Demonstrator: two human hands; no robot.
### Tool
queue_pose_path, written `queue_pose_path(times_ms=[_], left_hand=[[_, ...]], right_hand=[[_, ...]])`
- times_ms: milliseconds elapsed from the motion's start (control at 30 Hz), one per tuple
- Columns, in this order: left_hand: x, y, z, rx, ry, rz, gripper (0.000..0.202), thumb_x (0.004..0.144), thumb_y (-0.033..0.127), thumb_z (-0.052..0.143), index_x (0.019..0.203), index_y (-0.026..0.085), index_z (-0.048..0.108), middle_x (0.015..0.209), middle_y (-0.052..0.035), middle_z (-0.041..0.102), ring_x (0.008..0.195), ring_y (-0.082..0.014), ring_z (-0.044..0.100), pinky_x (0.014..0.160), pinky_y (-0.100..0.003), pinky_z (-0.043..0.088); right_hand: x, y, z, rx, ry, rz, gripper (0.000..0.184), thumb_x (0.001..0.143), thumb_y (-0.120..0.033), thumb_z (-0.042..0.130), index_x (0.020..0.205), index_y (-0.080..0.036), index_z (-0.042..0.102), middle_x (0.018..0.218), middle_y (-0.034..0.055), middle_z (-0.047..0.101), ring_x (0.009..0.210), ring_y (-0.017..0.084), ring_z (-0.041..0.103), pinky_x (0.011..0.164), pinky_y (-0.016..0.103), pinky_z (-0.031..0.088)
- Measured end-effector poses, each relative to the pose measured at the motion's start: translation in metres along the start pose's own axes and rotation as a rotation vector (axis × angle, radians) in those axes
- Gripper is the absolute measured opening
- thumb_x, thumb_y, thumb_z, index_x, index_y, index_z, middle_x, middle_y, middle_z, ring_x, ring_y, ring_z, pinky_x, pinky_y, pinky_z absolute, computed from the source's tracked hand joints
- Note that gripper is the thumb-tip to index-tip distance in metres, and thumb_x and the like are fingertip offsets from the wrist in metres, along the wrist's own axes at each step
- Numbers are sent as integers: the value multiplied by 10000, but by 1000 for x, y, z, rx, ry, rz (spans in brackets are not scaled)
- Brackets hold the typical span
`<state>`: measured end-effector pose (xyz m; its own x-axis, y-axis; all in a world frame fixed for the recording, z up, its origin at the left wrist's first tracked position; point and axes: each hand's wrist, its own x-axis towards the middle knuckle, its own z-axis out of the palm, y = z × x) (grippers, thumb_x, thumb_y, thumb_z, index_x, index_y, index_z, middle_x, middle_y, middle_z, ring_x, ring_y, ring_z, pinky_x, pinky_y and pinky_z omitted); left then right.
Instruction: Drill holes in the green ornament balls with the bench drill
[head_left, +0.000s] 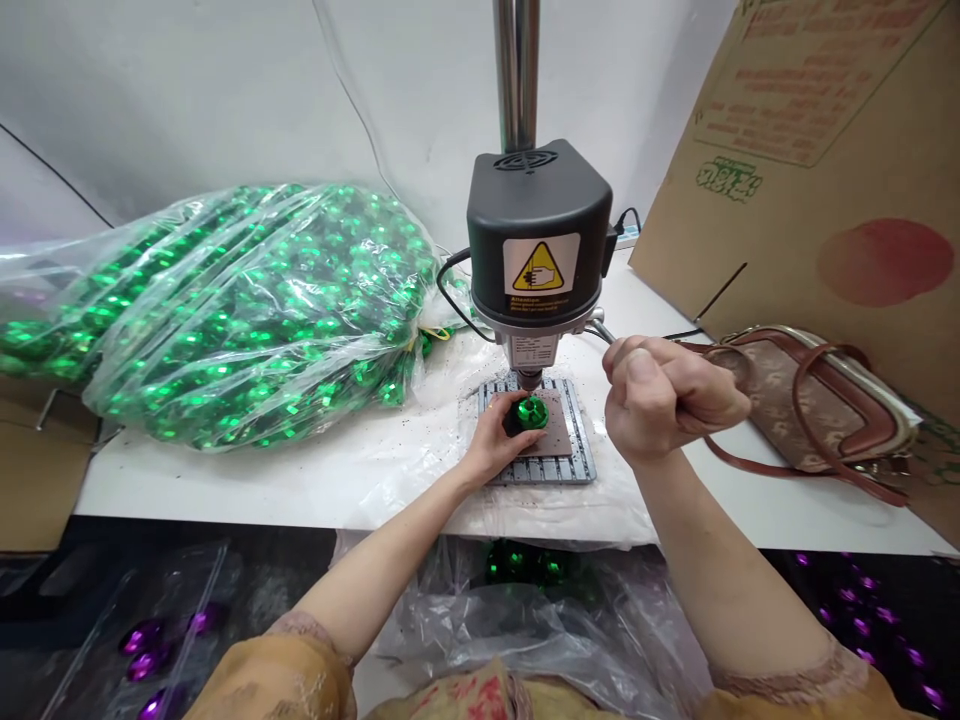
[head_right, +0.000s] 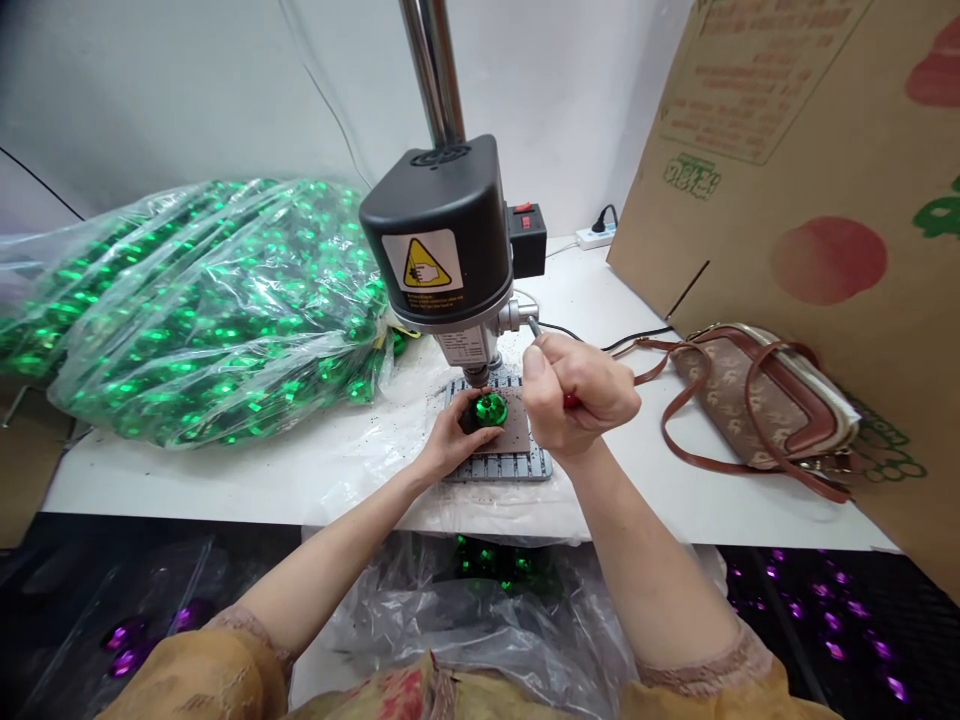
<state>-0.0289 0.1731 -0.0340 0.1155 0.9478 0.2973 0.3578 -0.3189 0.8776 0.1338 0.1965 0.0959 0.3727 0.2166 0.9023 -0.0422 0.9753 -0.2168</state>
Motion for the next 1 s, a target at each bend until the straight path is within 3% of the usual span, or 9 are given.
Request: queue_pose_path(times_ms=[200,367,533,633,733,800,900,1000], left_hand=[[0,-6,1,1,9,2,556,740,379,815,1216,217,577,1265,-109,624,1194,-291,591,1038,-453,463],[1,2,2,-24,34,-57,575,728,378,820,1223,210,579,1214,-104,650,1132,-274,624,981,-423,505],[-15,26,-2,83,219,-93,504,737,398,804,1149,209,583,1106,-75,670,1044,-248,648,903,-385,529],[-48,37,-6,200,191,98,501,774,456,768,1165,217,564,1071,-81,667,1001,-235,652,847,-356,537],[-93,38,-8,351,-108,514,543,812,517,715,1223,202,550,1021,-107,677,898,-217,651,757,-329,542],[-122,33,-9,544,-278,749,500,843,459,697,1250,205,554,1044,-130,681,889,-218,645,788,-350,541],[-146,24,-13,721,-410,838,517,863,396,679,1330,254,506,1253,-149,638,1092,-259,624,968,-418,509],[-130,17,-28,655,-341,791,443,918,376,588,1314,203,491,1303,-157,620,1237,-275,567,1073,-452,463]], right_hand=[[-5,-6,-1,-10,-31,-2,461,802,-61,558,531,-169,202,452,-72,277,394,28,299,421,240,295],[34,-20,18,-105,47,304,471,840,-149,604,492,-177,288,446,-69,281,394,35,324,423,246,248],[68,-19,29,-121,-12,475,444,803,-180,661,481,-203,356,422,-69,336,381,55,316,398,270,249],[69,-17,30,-94,-7,481,434,806,-176,650,486,-202,358,409,-75,358,377,51,319,388,260,242],[67,-17,30,-84,3,465,423,824,-157,623,502,-200,352,409,-84,351,380,42,324,396,245,234],[66,-17,30,-92,7,460,418,829,-152,613,504,-200,355,408,-84,349,382,42,332,404,251,233],[66,-18,30,-104,14,470,401,821,-172,627,504,-202,382,405,-78,373,377,56,345,407,281,240],[65,-19,29,-125,8,475,389,822,-185,630,511,-198,397,410,-78,393,377,57,352,411,287,255]])
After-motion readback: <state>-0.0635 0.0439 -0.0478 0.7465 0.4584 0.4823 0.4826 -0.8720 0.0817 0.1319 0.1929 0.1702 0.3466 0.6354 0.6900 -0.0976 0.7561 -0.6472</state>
